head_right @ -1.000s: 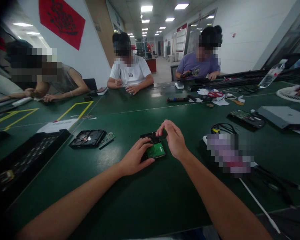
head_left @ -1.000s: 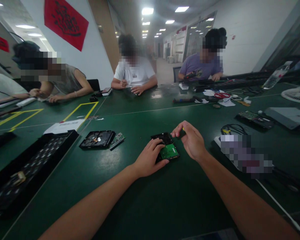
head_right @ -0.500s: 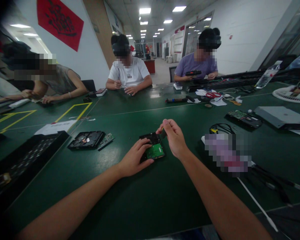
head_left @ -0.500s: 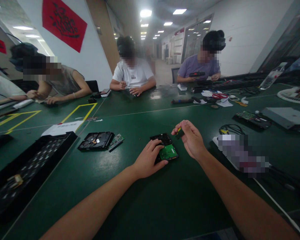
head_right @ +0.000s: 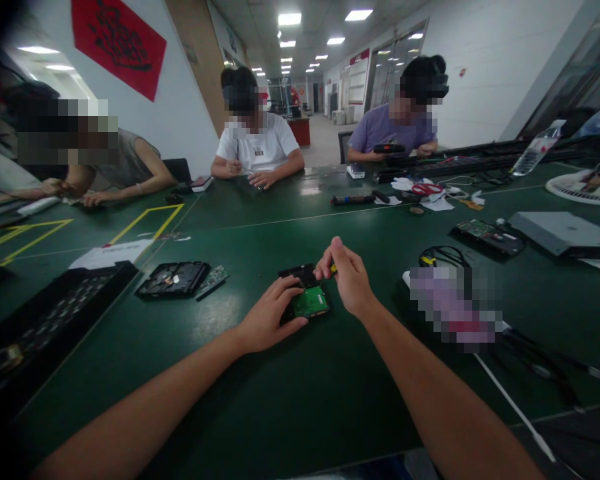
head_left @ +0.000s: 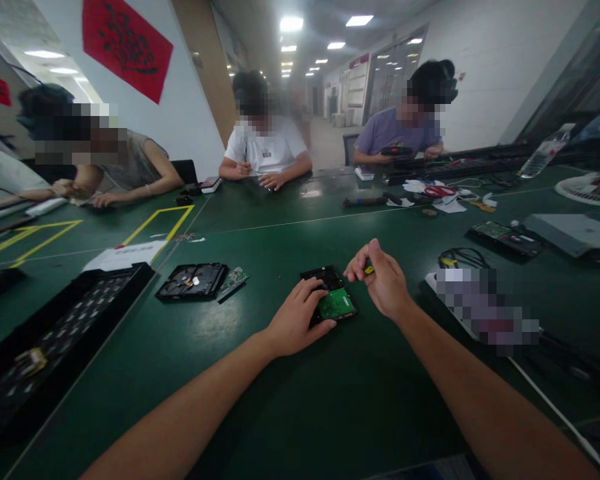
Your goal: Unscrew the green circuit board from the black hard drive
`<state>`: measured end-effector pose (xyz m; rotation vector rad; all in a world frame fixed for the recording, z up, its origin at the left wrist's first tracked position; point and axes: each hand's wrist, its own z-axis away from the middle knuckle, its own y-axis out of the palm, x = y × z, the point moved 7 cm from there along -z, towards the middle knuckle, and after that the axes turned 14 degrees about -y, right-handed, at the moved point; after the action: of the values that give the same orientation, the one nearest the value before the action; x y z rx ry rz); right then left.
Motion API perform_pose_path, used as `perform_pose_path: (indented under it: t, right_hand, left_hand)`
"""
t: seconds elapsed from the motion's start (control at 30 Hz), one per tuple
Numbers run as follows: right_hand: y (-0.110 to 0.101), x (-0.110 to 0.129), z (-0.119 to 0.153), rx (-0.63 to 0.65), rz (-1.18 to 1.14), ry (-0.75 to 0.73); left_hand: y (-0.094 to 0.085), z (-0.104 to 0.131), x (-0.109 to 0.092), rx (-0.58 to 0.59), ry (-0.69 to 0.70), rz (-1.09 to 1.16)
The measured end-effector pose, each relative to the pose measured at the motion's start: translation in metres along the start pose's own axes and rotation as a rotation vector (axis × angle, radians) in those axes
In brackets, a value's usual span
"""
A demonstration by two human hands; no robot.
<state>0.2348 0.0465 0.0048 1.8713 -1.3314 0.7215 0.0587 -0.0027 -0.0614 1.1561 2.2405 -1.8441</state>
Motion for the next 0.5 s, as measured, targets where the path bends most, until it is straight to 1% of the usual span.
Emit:
perform_pose_path:
  t: [0.1, 0.17, 0.33, 0.5]
  right_hand:
    - [0.003, 0.002, 0.000, 0.014, 0.001, -0.001]
    - [0.003, 0.006, 0.000, 0.002, 0.000, -0.023]
    - [-0.006, 0.015, -0.005, -0.085, -0.047, -0.079]
    - [-0.013, 0.013, -0.008, -0.126, -0.001, -0.068]
  left_hand:
    - [0.001, 0.000, 0.001, 0.001, 0.003, 0.004]
    - [0.001, 0.000, 0.001, 0.002, 0.001, 0.002]
    - [0.000, 0.000, 0.000, 0.005, 0.004, -0.007]
    - [-0.001, 0.000, 0.000, 0.007, 0.002, -0.004]
